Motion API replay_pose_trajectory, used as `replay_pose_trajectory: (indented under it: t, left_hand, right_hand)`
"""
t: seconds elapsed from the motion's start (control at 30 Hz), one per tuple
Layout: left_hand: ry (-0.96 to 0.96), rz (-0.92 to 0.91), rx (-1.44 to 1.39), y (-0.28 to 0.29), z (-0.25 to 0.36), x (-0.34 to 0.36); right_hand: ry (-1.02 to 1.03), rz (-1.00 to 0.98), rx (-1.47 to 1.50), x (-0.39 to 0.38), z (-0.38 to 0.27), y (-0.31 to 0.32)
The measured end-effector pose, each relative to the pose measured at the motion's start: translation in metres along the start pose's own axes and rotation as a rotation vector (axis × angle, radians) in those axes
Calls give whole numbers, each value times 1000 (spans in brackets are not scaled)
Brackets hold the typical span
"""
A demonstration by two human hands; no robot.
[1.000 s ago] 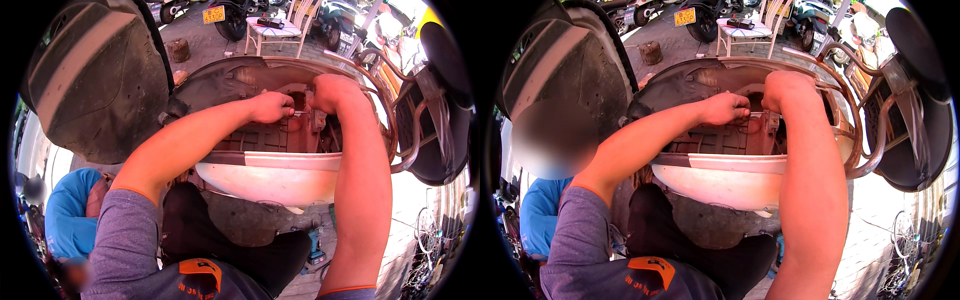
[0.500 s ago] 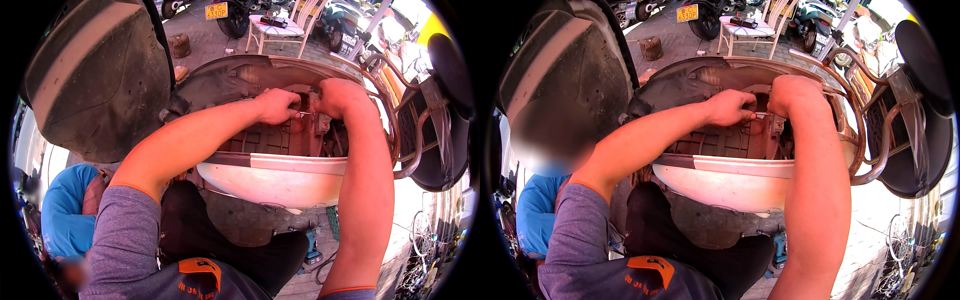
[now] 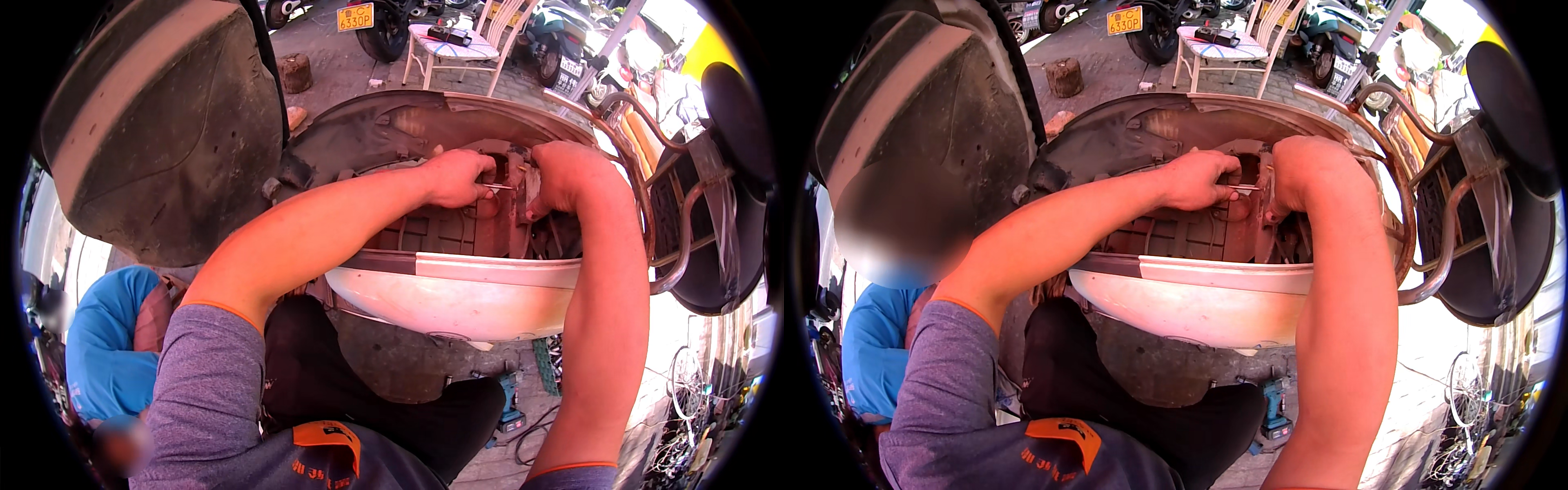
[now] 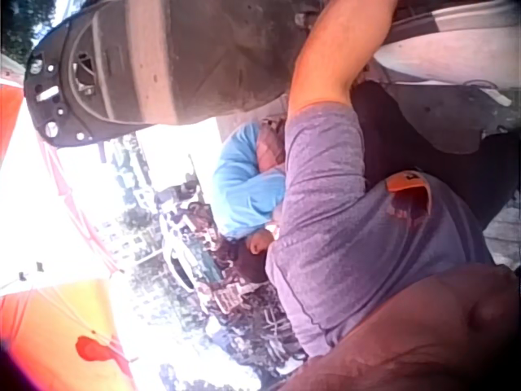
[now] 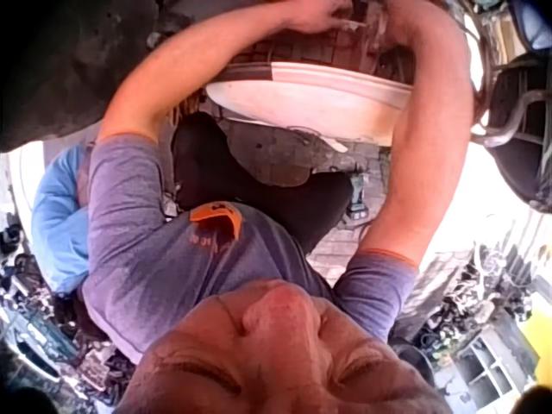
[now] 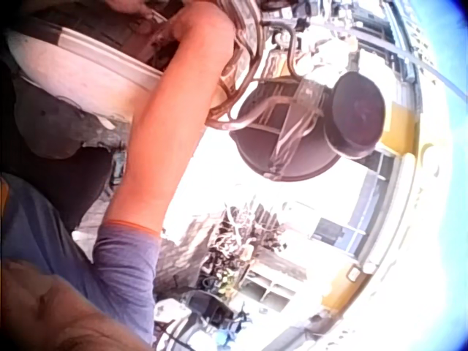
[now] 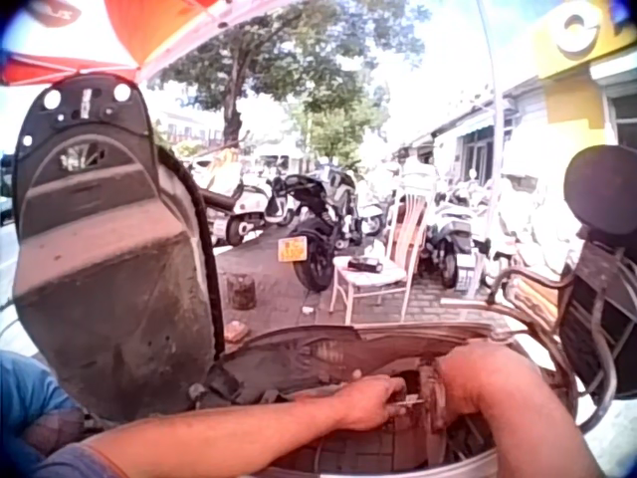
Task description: The person uses a screwdriver and an electric drill to remove fasteners and internal components from a scooter. They handle wires and a large electronic module located inside the chassis.
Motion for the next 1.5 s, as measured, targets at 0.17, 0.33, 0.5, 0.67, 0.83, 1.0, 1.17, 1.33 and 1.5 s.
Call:
replay_pose_trajectory:
  t: [0.17,0.33,0.5,0.67,0.83,1.0,1.17,1.33,1.5]
  left_hand:
    - [-59,42,57,9,5,0]
    - [146,-182,-215,-4,-12,1]
    - [1,-24,-70,-7,1,1]
    - [123,-161,-92,-4,-5,4]
    - [76,-65,-181,-19,-8,6]
    - [53,-80,-101,-6,4,3]
    - [122,-155,-67,-1,4,2]
    - [2,-16,-36,-6,0,8]
    - [46,-88,-1,0,4,8]
  right_hand:
    - [70,69,7,-6,-5,6]
    - [87,64,37,-10,-7,11]
    - [101,80,34,-4,-2,8]
    - [98,73,38,-4,-2,7]
    - [117,74,56,-2,-3,7]
    - [125,79,44,2,0,4]
    - [124,81,52,2,-2,6]
    - [126,76,59,1,-3,7]
    - [113,72,67,-2,-2,5]
Point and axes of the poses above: each hand's wrist, its own x-axis towards the middle knuckle, its own y-axis out of the back of the hand, z = x × y, the point moved 9 cm from there along x, towards the middle knuckle, and after that the axes turned 4 degrees about -z, right-handed, at the moved point
